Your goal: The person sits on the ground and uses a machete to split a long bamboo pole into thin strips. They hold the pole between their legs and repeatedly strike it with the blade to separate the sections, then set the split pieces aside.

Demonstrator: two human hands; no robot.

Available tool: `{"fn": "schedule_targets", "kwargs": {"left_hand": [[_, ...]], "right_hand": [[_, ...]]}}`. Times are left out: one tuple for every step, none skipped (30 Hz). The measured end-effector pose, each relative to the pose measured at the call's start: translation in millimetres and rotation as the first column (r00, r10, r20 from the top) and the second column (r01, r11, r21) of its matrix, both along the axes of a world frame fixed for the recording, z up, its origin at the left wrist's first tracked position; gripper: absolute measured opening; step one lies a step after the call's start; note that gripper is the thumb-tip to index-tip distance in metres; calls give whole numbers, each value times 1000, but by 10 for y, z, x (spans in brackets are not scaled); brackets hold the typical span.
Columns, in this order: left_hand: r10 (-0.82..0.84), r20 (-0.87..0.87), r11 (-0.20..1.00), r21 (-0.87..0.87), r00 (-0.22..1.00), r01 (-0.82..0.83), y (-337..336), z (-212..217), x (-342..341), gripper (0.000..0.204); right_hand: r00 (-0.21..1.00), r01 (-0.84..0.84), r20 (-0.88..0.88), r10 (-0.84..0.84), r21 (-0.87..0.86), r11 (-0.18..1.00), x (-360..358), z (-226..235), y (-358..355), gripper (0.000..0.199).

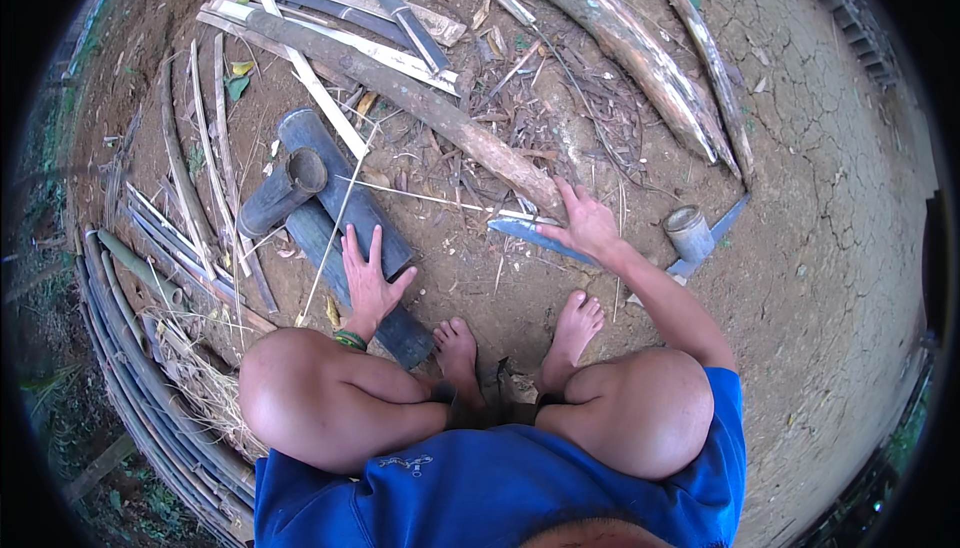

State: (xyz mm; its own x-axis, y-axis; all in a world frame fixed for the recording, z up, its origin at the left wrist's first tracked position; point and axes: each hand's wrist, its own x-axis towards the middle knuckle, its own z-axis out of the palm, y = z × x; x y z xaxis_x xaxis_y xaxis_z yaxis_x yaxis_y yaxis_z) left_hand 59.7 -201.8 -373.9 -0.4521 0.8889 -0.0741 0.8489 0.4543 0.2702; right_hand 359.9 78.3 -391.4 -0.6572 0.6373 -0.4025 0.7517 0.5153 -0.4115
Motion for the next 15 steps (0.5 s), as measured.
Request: {"fn": "schedule_targets", "kwargs": {"left_hand": [[-8, 20, 1000, 0, 1000, 8, -40, 8, 50, 96], [-11, 2, 1000, -13, 1000, 11, -73, -12, 72, 98], [-22, -24, 999, -28, 999, 22, -80, -24, 41, 99], [-34, -49, 999, -42, 998, 32, -86, -31, 12, 101], [-37, -93, 997, -68, 995, 31, -85, -56, 46, 99], [-28, -112, 997, -68, 993, 21, -100, -71, 40, 97], [-27, -120, 997, -72, 992, 18, -98, -84, 53, 96], [-23, -127, 997, -77, 992, 14, -108, -86, 50, 95], [-10, -145, 999, -51, 989, 3, -156, -74, 44, 90], [1, -139, 999, -35, 990, -6, -151, -72, 55, 90], [17, -134, 1000, -20, 991, -20, -155, -66, 62, 90], [24, -129, 1000, -11, 991, -25, -166, -58, 52, 90], [5, -128, 1000, 12, 992, -3, -85, -66, 62, 90], [8, -130, 1000, 21, 992, -5, -83, -73, 39, 91], [15, -134, 1000, 4, 991, -15, -170, -63, 18, 92]], "right_hand": [[1000, 32, 3, -31, -58, 998, 25, -85, -35, 88], [998, 48, -32, -49, -35, 998, 53, -115, -42, 87], [994, 73, -76, -74, -14, 997, 57, -100, -51, 87], [988, 99, -119, -98, 6, 995, 88, -74, -44, 86], [978, 133, -170, -124, 44, 990, 157, -32, -25, 84], [966, 151, -221, -132, 69, 986, 187, 23, -46, 82], [954, 176, -260, -147, 90, 980, 248, 138, -115, 80], [950, 221, -239, -202, 54, 974, 295, 259, -180, 78], [946, 249, -220, -238, 21, 968, 288, 435, -220, 77], [941, 279, -198, -274, -1, 960, 302, 610, -243, 76], [926, 299, -247, -284, 24, 954, 314, 747, -326, 77], [919, 303, -298, -257, 120, 945, 305, 668, -316, 76], [909, 327, -338, -242, 219, 919, 422, 521, -282, 75], [904, 328, -376, -205, 301, 895, 493, 411, -236, 75], [906, 321, -380, -185, 334, 886, 525, 356, -59, 74]]}}
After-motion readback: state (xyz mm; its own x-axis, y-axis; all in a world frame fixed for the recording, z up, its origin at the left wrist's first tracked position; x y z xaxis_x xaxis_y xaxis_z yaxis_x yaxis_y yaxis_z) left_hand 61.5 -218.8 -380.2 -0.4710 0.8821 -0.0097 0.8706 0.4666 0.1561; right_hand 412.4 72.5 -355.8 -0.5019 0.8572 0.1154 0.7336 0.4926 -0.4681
